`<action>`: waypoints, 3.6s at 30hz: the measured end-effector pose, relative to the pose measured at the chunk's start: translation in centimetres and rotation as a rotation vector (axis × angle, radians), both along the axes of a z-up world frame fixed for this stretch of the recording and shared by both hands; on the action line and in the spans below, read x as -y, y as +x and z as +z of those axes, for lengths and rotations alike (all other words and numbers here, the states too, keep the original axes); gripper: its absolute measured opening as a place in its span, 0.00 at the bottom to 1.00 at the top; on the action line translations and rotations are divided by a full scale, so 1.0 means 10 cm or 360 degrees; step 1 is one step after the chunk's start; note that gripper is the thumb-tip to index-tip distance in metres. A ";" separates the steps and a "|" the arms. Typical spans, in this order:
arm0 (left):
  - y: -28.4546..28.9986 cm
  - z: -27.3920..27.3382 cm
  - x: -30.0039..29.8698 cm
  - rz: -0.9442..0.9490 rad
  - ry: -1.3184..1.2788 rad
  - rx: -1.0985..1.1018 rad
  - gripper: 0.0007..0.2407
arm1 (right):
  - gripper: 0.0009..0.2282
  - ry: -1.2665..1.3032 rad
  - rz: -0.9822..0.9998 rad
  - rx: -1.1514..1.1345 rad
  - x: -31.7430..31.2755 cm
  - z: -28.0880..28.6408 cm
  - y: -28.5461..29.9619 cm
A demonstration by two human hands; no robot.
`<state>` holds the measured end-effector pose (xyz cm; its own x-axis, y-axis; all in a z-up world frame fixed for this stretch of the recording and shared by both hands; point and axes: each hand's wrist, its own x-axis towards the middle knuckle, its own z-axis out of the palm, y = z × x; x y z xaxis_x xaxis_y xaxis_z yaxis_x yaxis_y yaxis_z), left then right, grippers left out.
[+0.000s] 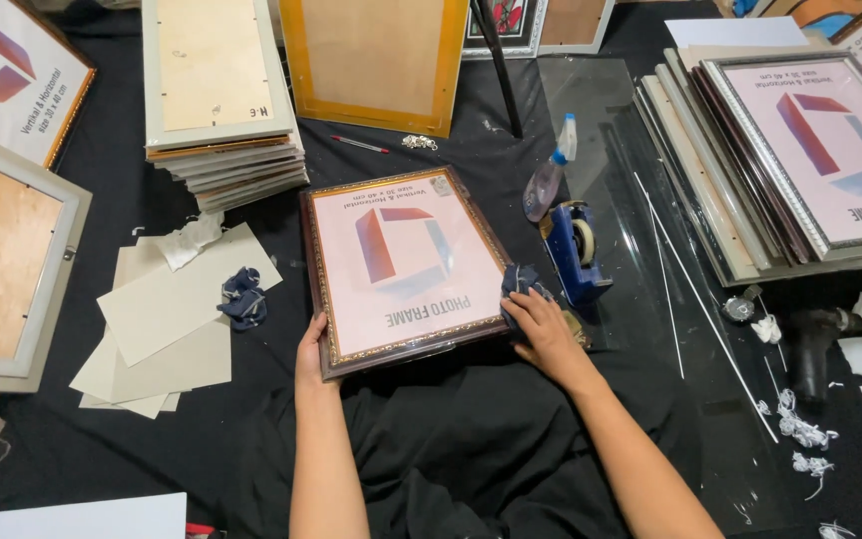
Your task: The person wipes the front glass and back panel of a photo frame using a blue cloth and a spray bottle. They flip the frame over to clean both sides, then place it on a stack of similar frames.
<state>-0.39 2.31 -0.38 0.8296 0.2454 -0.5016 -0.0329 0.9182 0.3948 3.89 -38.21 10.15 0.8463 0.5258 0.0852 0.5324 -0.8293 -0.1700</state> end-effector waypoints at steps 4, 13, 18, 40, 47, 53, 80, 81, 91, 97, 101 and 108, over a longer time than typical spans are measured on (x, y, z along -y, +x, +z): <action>-0.06 0.08 0.06 -0.0002 0.0035 -0.0031 0.19 | 0.28 0.0171 -0.0054 0.0255 -0.01 -0.23 0.11; -0.10 0.47 0.16 -0.0132 -0.0107 0.0081 0.19 | 0.16 0.0429 -0.0050 0.0934 0.02 -0.03 -0.12; -0.11 1.26 0.30 0.0040 -0.0227 0.0268 0.32 | 0.17 0.0398 -0.0082 0.1057 -0.23 0.36 -0.31; -0.57 1.24 0.78 0.0015 0.0319 -0.0118 0.24 | 0.13 0.2003 -0.1089 -0.0922 -1.08 0.51 -0.34; -0.67 0.78 0.40 0.0079 0.0111 -0.0206 0.27 | 0.21 0.3233 -0.1643 -0.1653 -0.82 -0.08 0.52; -0.60 0.11 0.20 -0.0058 0.0054 -0.0215 0.24 | 0.19 0.3109 -0.1481 -0.1660 -0.82 0.26 0.81; -0.16 1.48 0.09 0.0000 -0.0336 -0.0240 0.21 | 0.13 0.2644 -0.1710 -0.0648 -0.84 0.32 0.45; -0.16 1.45 0.10 0.0045 -0.0380 -0.0234 0.20 | 0.13 0.2586 -0.1665 -0.0685 -0.86 0.35 0.44; -0.05 0.73 0.01 0.0349 -0.0663 -0.0119 0.15 | 0.13 0.1401 -0.0991 -0.0030 -0.90 1.13 -0.23; -0.01 0.53 -0.06 0.0355 -0.0698 -0.0089 0.15 | 0.14 0.0725 -0.0122 0.0474 -1.89 0.07 -0.21; -0.06 0.37 -0.10 0.0260 -0.0586 -0.0169 0.13 | 0.21 0.0730 0.0234 0.0387 -2.75 0.14 -0.63; 0.11 -0.46 -0.32 0.0206 -0.0549 -0.0106 0.13 | 0.17 0.0577 0.0421 0.0597 -2.66 0.12 -0.61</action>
<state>0.74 5.48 -4.98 0.7655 0.1529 -0.6250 -0.1418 0.9876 0.0679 -2.20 -11.65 11.35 0.5675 0.5967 0.5675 0.7920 -0.5840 -0.1780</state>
